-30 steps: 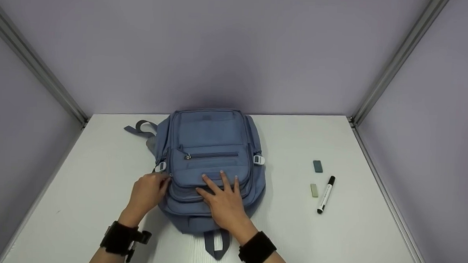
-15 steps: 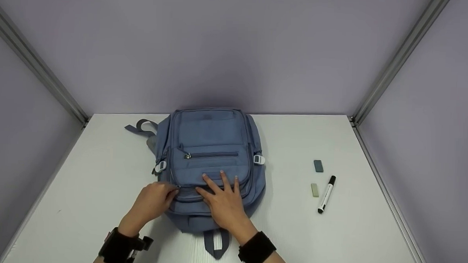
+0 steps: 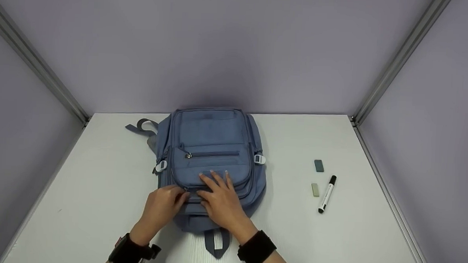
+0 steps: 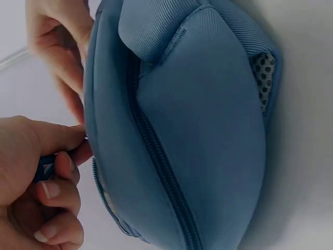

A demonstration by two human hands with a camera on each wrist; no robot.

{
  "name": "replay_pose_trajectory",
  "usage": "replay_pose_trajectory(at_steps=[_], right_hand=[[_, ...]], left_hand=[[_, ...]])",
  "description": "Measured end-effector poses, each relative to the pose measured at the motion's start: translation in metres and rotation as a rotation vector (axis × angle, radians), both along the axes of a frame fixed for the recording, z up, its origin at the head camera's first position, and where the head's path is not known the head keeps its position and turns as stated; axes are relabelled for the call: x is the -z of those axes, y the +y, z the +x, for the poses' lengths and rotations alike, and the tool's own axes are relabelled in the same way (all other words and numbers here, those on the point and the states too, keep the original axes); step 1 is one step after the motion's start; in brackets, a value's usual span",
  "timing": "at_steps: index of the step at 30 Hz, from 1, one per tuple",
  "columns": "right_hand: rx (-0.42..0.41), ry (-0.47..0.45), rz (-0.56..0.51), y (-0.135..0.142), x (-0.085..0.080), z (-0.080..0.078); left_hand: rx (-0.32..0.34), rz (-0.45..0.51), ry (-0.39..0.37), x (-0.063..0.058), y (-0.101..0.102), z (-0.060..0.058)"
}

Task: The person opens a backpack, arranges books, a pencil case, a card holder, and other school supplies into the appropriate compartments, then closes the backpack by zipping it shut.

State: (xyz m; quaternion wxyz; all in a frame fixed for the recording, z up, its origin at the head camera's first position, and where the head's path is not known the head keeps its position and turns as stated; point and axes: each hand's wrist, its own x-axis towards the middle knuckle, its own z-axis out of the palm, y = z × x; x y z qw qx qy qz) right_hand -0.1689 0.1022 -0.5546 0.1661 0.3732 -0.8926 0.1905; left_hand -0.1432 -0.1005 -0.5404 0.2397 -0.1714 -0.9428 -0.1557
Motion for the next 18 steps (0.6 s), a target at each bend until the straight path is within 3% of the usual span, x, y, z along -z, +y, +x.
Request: replay_pose_trajectory(at_steps=[7, 14, 18], right_hand=[[-0.029, 0.073, -0.091, -0.024, -0.005, -0.002], [-0.105, -0.027, -0.142, -0.037, -0.004, -0.005], [-0.063, -0.064, -0.241, -0.039, -0.003, -0.004]], left_hand=[[-0.010, 0.103, 0.019, -0.007, 0.006, 0.006], [0.076, 0.194, 0.012, -0.016, 0.003, 0.010], [0.118, 0.166, 0.067, -0.016, -0.008, 0.003]])
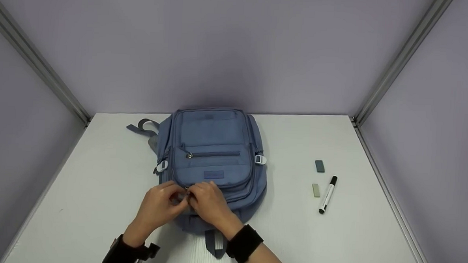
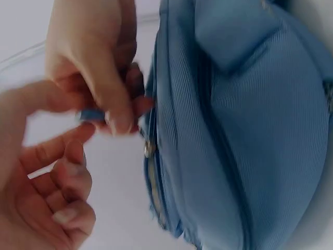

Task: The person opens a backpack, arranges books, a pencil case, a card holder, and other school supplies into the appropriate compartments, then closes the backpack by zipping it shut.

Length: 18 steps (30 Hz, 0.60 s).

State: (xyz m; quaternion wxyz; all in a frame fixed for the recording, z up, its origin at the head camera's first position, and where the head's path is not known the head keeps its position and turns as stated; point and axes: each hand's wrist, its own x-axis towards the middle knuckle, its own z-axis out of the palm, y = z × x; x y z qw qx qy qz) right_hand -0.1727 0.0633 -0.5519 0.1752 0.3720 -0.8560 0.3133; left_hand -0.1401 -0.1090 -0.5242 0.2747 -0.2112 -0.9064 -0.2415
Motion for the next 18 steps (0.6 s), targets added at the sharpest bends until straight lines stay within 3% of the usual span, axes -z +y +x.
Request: replay_pose_trajectory(at_steps=[5, 9, 18], right_hand=[[0.056, -0.036, -0.073, -0.001, 0.000, 0.001], [0.067, -0.076, -0.073, -0.001, -0.002, 0.001], [0.069, -0.081, 0.105, 0.001, -0.014, -0.002]], left_hand=[[0.025, -0.130, 0.070, 0.012, -0.014, -0.016], [0.065, -0.157, 0.104, 0.021, -0.018, -0.023], [0.057, -0.182, 0.221, 0.030, -0.018, -0.033]])
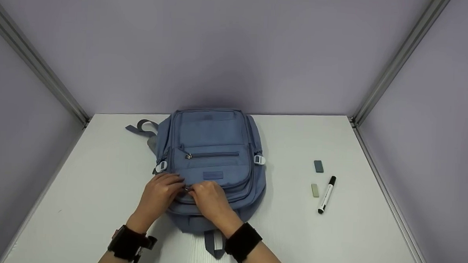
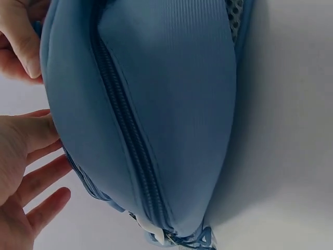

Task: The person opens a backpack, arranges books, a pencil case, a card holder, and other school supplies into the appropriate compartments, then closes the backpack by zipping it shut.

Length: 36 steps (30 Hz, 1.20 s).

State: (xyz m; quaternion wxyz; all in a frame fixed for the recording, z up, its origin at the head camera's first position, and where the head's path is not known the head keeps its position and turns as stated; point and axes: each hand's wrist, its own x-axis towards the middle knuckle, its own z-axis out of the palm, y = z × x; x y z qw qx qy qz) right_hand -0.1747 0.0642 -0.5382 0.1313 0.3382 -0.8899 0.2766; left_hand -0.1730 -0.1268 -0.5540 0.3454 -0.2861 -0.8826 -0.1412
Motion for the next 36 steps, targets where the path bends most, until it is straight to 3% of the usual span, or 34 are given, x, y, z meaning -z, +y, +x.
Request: replay_pose_trajectory(at_steps=[7, 22, 36], right_hand=[[0.026, 0.042, 0.094, 0.000, -0.007, 0.000], [0.066, 0.024, 0.064, 0.030, -0.011, 0.010], [0.142, 0.015, 0.047, 0.065, -0.009, 0.011]], left_hand=[[0.010, 0.005, 0.033, 0.001, -0.002, -0.002], [0.028, 0.052, 0.054, 0.005, -0.003, -0.003], [0.003, 0.058, 0.055, 0.009, -0.005, -0.002]])
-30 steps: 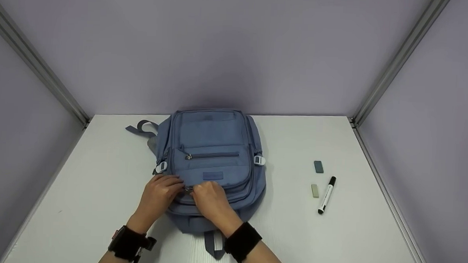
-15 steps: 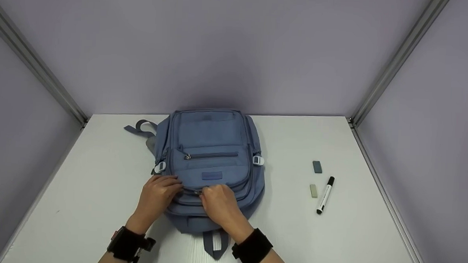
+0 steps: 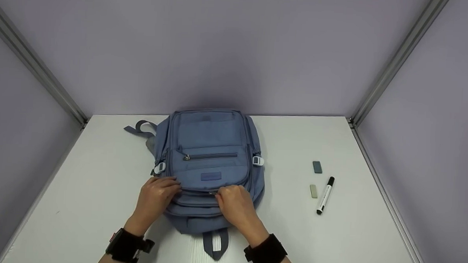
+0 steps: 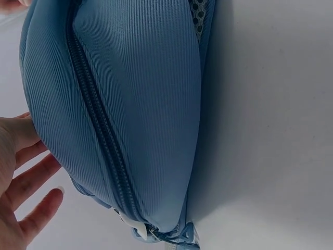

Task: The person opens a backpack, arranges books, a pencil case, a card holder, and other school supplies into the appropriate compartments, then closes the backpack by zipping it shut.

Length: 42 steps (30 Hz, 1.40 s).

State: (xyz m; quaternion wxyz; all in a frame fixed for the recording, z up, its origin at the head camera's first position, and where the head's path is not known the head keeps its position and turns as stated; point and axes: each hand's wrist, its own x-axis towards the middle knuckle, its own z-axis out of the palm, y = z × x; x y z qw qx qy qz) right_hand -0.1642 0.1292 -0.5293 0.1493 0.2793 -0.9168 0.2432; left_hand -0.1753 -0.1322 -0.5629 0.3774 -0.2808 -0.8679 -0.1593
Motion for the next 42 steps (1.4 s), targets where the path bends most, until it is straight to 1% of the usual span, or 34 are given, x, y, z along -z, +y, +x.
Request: replay_pose_trajectory(at_steps=[4, 7, 11, 14, 17, 19, 22, 24, 26, 31, 35, 42], right_hand=[[0.037, -0.057, 0.001, 0.007, -0.001, -0.002], [0.067, -0.136, 0.019, 0.008, -0.003, -0.002], [0.120, -0.233, 0.093, 0.004, -0.006, 0.000], [0.125, -0.260, 0.140, -0.001, -0.006, 0.002], [0.110, -0.234, 0.149, -0.007, -0.007, 0.004], [0.117, -0.199, 0.139, -0.011, -0.006, 0.003], [0.138, -0.128, 0.127, -0.013, -0.004, 0.003], [0.143, -0.080, 0.111, -0.013, -0.002, 0.002], [0.135, -0.040, 0.089, -0.011, 0.000, 0.002], [0.124, 0.013, 0.029, -0.004, 0.003, 0.002], [0.151, 0.052, 0.002, 0.003, 0.006, 0.002], [0.219, 0.078, -0.033, 0.023, 0.013, -0.001]], left_hand=[[-0.013, 0.012, -0.013, -0.002, 0.000, 0.001], [-0.020, -0.009, -0.046, -0.006, 0.004, 0.003], [0.012, -0.063, -0.122, -0.012, 0.016, 0.006], [0.046, -0.097, -0.177, -0.015, 0.027, 0.008], [0.066, -0.124, -0.210, -0.016, 0.037, 0.007], [0.068, -0.153, -0.219, -0.015, 0.043, 0.005], [0.056, -0.209, -0.211, -0.011, 0.049, 0.003], [0.050, -0.226, -0.198, -0.009, 0.052, 0.002], [0.049, -0.218, -0.178, -0.008, 0.052, 0.002], [0.061, -0.159, -0.139, -0.006, 0.054, -0.001], [0.081, -0.136, -0.124, -0.004, 0.055, -0.002], [0.100, -0.112, -0.098, -0.002, 0.055, -0.002]])
